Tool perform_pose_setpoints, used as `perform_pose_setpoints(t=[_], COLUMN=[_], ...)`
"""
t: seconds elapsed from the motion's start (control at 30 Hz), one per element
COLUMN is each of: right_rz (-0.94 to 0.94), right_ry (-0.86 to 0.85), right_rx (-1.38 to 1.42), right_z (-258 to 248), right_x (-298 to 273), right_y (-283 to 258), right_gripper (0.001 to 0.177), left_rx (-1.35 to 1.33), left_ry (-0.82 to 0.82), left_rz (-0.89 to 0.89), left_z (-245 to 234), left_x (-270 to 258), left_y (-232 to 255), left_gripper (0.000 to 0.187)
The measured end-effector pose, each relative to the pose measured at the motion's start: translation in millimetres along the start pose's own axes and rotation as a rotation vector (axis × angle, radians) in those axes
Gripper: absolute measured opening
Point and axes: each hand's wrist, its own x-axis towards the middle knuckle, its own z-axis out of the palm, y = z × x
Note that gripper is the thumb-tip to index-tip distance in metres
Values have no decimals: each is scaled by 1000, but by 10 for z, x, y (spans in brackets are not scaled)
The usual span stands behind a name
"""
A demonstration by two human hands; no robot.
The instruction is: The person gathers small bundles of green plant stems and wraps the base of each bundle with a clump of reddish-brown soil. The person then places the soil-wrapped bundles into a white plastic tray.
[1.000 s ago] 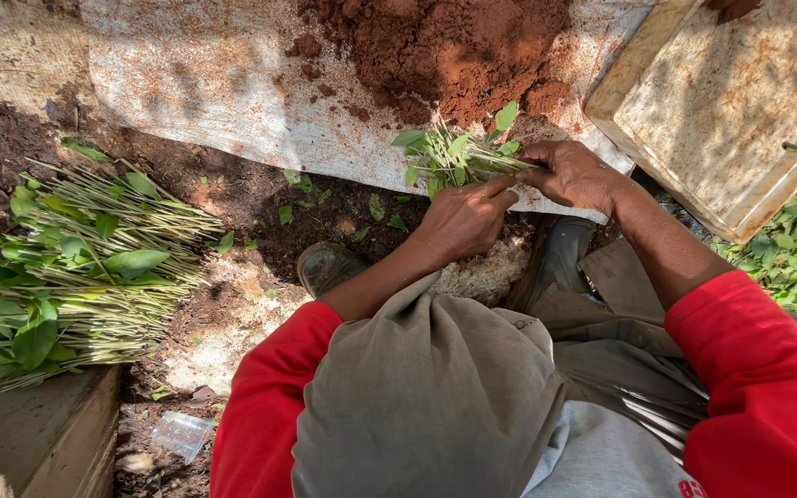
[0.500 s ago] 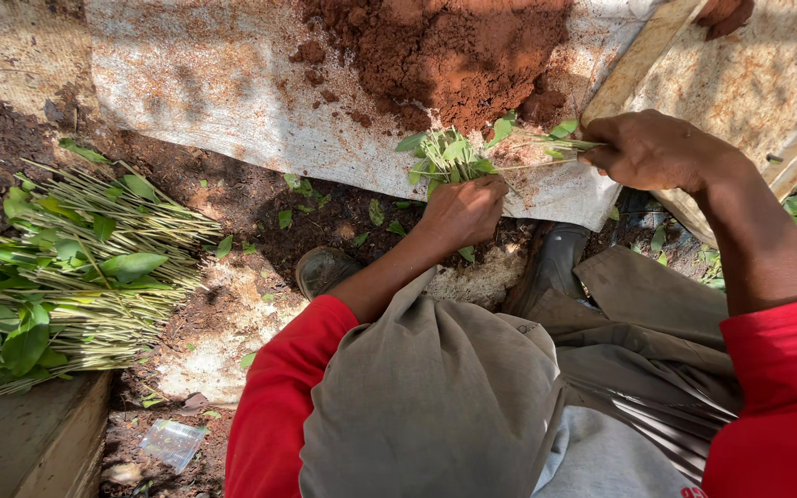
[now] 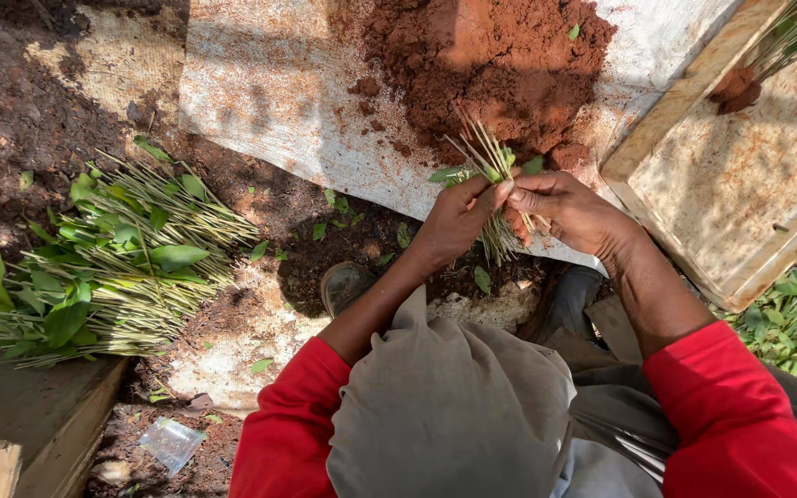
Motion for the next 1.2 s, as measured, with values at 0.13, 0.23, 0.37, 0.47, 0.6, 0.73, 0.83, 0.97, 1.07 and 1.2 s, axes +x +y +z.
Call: perform_pose_setpoints(t=[0.13,0.23,0.37,0.47,0.6,0.73,0.83,0.97,1.07,1.2], right_rz=[8,1,-28,-125,-289,-295,-541,-790,-740,-341], right_ry=[-50,-85,-62,83,402,404,601,630,575,144], right_rx=[129,220,321,467,628,562,-233,-856,-857,-205], right_z=[-8,103,421,653,1108,1301,1442,1398,1157,1072], right_x=[335,444,295,294,330,377,172,226,606,462], right_y=[398,529,223,15,-193,-329,-359,-5,443,133], right_gripper=[21,30,50,75,80,66,62,34,23,21], left_rx=[-114,-193,-323,-238,-129,-78,-122,-143,-159,-249], left_ry=[51,123,192,307,385,377,403,425,371,177], left_rz=[19,78,59,106,130,132,172,197,181,92], left_z=[-190,-244,-366,-367,-338,-264,-416,-473,-529,-796], left_x=[-79,-88,-78,-162,-208,-292,-288,-290,-302,-346], left_y=[-200,121,182,652,639,712,688,550,434,-111], left_gripper=[37,32,30,35,42,39,39,41,45,38])
